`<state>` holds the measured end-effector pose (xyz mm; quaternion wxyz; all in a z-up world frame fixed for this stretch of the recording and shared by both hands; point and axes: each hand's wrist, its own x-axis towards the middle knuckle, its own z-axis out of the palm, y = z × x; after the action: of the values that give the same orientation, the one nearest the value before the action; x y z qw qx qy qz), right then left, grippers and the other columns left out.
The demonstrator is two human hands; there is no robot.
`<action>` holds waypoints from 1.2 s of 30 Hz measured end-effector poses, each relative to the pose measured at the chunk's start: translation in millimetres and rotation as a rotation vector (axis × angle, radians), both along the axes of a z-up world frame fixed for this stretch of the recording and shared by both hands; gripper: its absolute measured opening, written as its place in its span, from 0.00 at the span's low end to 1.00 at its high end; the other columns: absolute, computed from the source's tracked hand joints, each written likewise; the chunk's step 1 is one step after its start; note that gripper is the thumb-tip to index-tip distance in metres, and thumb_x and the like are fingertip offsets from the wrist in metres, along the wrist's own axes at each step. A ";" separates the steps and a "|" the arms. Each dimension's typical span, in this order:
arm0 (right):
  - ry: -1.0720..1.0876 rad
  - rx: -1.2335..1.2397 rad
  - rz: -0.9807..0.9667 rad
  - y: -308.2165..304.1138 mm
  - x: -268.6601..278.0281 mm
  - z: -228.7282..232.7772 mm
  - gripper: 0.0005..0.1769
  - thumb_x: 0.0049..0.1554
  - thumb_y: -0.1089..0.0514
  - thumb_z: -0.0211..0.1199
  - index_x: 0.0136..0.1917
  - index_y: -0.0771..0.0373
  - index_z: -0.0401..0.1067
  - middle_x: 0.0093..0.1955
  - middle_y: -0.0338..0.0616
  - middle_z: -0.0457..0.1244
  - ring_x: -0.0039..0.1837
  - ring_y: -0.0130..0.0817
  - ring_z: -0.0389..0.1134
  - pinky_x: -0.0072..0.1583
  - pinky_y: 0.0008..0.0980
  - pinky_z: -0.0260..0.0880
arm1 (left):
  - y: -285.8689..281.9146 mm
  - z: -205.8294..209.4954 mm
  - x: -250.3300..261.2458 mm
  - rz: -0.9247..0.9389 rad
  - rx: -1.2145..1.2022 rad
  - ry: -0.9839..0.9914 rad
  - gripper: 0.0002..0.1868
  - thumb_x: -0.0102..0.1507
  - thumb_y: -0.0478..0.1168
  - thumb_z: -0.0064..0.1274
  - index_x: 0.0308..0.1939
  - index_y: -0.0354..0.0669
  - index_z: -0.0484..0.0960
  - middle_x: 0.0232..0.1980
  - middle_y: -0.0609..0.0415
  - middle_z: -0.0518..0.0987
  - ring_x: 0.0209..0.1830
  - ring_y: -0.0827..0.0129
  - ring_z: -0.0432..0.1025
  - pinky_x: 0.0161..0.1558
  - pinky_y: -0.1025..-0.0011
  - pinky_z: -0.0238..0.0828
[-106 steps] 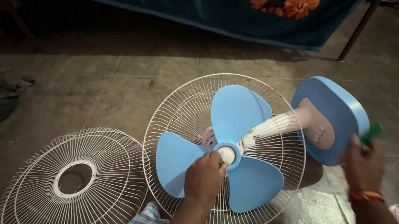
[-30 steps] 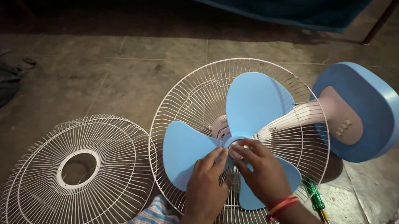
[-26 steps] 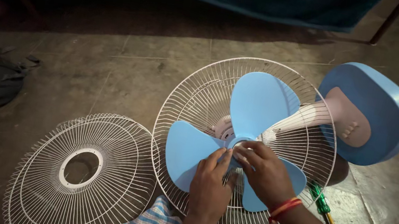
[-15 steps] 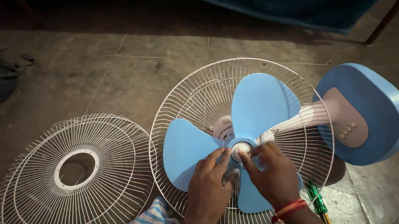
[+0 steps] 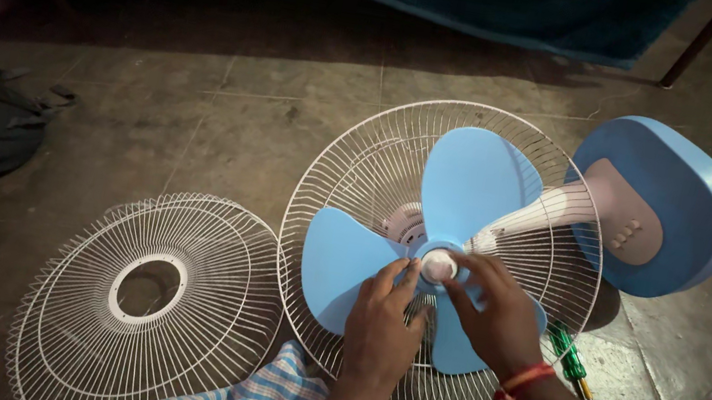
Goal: The person disassembles a blue electric fan by removing the front grille, unscrewing the central cap, and detaching the fan blades from the motor shaft using a screwdriver. The components are placed on the floor beside the fan base.
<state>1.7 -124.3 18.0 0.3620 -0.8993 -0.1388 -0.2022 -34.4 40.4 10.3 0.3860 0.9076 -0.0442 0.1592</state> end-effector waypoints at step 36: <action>-0.410 -0.077 0.237 11.9 6.9 10.3 0.11 0.57 0.58 0.64 0.54 0.56 0.77 0.53 0.41 0.70 0.52 0.43 0.72 0.54 0.38 0.73 | -0.5 5.0 -0.7 -0.007 0.005 0.060 0.35 0.55 0.38 0.66 0.67 0.43 0.75 0.69 0.53 0.72 0.66 0.56 0.68 0.62 0.63 0.67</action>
<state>8.6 -112.4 28.4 0.3128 -0.8301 -0.3216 -0.3310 -35.1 39.9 15.3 0.3852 0.9129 -0.0360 0.1303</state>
